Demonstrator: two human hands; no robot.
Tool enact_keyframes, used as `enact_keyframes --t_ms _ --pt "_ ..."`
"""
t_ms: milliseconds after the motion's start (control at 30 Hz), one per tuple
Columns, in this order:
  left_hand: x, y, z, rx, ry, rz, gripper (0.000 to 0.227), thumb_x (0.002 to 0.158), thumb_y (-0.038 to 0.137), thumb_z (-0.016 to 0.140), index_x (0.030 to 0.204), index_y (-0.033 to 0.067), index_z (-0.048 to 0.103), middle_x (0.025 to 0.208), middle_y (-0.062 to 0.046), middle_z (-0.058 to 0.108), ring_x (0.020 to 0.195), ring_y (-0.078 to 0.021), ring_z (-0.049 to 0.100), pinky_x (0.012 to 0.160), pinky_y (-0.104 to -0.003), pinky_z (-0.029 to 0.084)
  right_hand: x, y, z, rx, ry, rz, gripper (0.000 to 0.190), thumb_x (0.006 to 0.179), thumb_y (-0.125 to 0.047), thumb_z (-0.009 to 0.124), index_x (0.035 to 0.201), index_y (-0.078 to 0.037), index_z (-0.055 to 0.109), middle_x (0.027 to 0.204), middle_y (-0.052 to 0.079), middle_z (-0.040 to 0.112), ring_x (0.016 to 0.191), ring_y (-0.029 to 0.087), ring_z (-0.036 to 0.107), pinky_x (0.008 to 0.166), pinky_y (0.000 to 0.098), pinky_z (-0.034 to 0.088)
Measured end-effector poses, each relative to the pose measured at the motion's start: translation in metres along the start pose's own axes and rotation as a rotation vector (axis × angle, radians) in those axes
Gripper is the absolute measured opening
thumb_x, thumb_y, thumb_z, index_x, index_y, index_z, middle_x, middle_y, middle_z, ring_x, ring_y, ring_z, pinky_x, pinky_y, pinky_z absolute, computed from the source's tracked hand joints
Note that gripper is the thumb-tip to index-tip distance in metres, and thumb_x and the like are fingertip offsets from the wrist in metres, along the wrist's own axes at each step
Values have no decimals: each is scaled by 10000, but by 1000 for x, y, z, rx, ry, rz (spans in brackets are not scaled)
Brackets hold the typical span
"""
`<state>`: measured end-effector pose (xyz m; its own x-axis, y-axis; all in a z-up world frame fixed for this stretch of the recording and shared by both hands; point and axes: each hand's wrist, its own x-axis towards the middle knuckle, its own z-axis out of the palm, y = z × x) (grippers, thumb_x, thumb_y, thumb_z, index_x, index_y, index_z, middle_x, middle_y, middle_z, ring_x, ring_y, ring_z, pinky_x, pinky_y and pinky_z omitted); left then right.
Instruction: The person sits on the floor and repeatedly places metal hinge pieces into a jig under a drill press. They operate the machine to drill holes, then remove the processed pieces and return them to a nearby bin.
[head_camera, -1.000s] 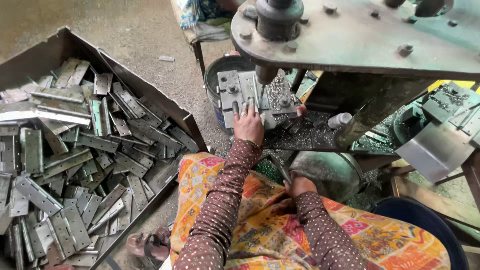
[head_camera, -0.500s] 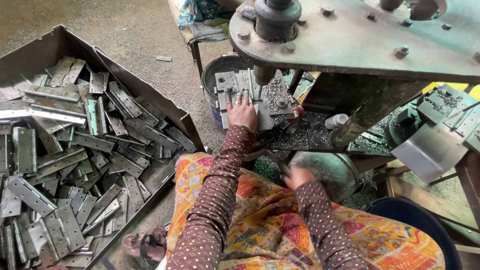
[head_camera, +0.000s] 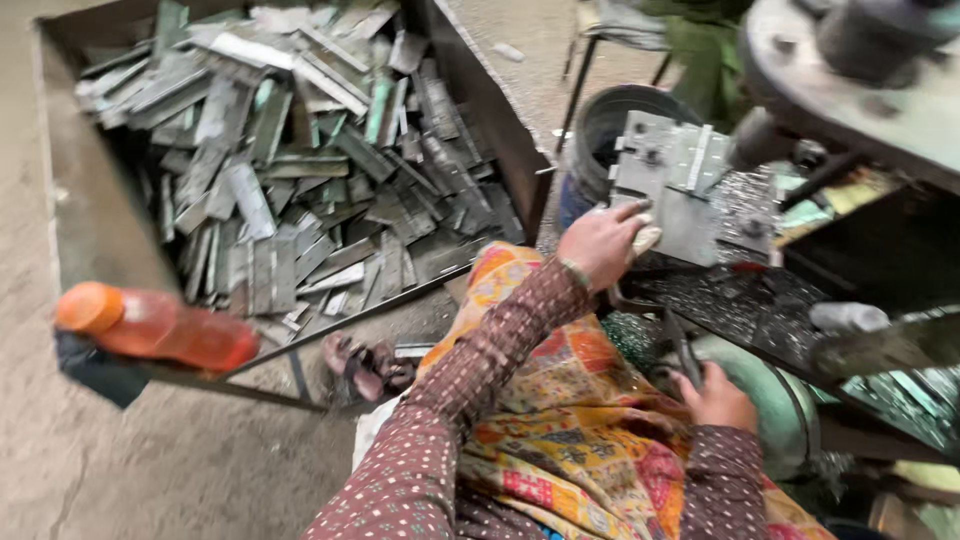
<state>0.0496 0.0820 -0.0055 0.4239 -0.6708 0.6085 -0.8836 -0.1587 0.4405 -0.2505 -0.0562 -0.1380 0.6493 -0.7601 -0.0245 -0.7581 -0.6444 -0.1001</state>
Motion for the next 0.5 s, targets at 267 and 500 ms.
enact_keyframes --t_ms 267,500 --pt "-111 -166 -73 594 -283 -758 542 864 270 676 1306 -9 535 1443 -219 461 1194 -319 575 954 -406 534 2 -14 -25 108 -34 13 531 879 -580 663 1186 -148 695 883 210 732 835 424 707 732 529 552" --pt "-167 -289 -67 683 -458 -684 820 795 360 744 1483 92 387 1549 -262 335 1352 -416 441 1020 -498 476 3 -13 -22 100 -24 29 536 868 -584 657 1180 -150 688 911 210 732 854 425 707 736 536 551"
